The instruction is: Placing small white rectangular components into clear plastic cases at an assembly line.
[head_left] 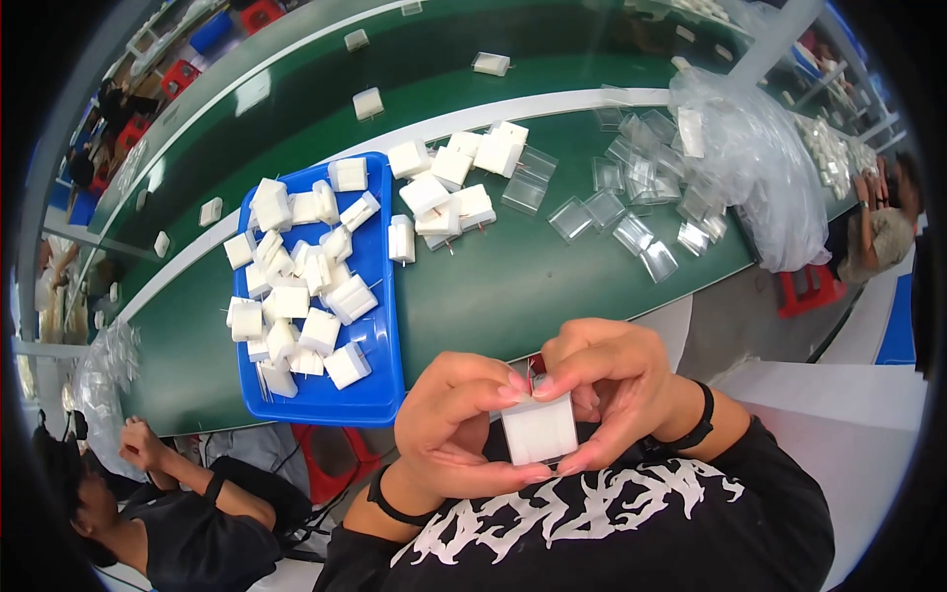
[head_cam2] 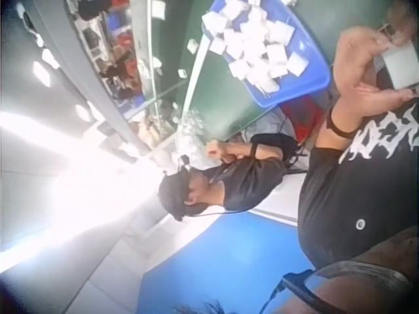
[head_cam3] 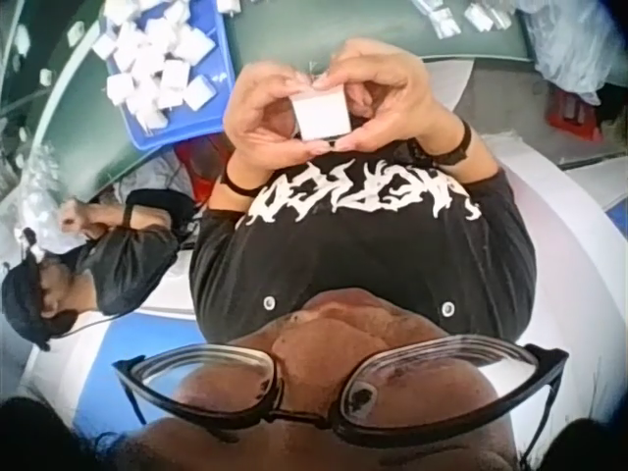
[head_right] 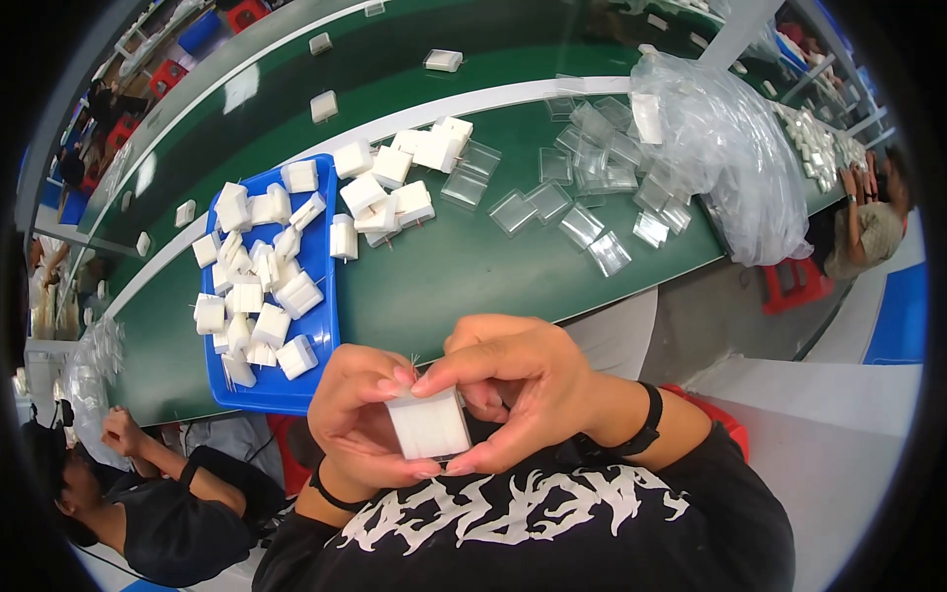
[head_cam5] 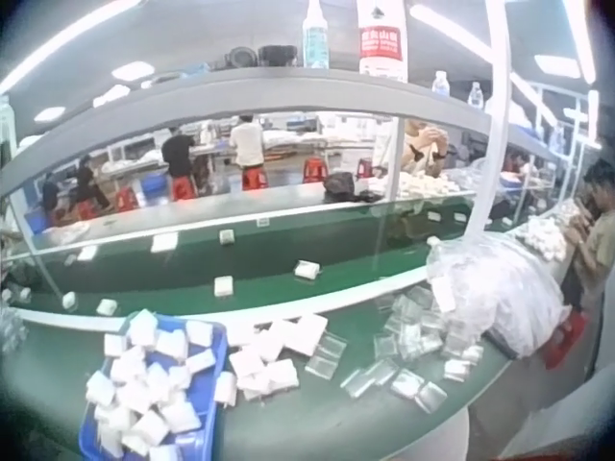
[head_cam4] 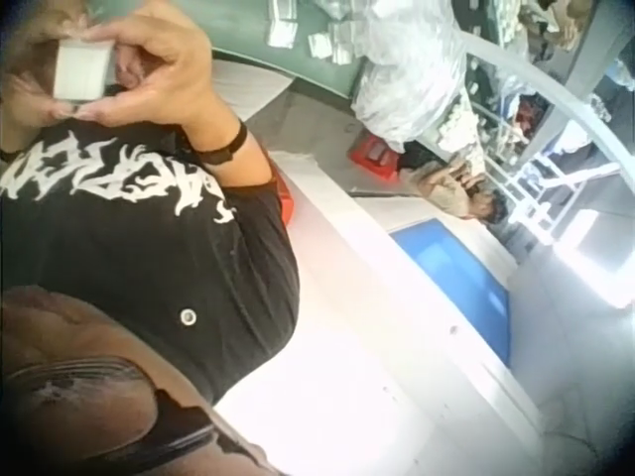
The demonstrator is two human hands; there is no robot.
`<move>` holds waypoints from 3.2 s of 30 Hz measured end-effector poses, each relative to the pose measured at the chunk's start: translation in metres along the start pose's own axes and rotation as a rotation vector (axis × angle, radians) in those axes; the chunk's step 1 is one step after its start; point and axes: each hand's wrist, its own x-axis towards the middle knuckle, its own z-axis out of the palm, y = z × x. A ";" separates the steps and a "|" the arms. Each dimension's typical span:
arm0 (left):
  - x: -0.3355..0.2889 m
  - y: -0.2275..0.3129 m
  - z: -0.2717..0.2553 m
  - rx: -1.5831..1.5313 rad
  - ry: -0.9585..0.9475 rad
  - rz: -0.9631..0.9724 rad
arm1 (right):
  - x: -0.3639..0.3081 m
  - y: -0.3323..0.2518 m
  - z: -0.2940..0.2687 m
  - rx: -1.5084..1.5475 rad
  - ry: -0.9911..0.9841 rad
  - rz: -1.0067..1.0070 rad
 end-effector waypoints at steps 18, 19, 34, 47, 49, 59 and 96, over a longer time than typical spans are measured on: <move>-0.020 0.014 -0.024 0.149 0.067 -0.025 | 0.018 0.006 0.013 -0.181 -0.037 -0.061; -0.022 0.012 -0.024 0.129 0.059 -0.025 | 0.019 0.007 0.013 -0.191 -0.039 -0.084; -0.014 0.010 -0.003 -0.372 0.311 -0.599 | 0.021 0.004 0.005 -0.662 0.034 -0.127; -0.016 0.006 -0.010 0.377 -0.053 -0.155 | 0.001 -0.003 -0.018 -0.548 -0.011 -0.046; -0.016 0.008 -0.012 0.422 -0.068 -0.131 | 0.005 -0.009 -0.020 -0.661 -0.065 -0.166; -0.006 0.003 0.003 0.462 0.084 -0.002 | -0.006 0.001 -0.026 -0.476 -0.009 -0.247; -0.003 0.012 0.009 0.084 0.190 -0.507 | -0.006 0.002 -0.028 -0.704 0.012 -0.217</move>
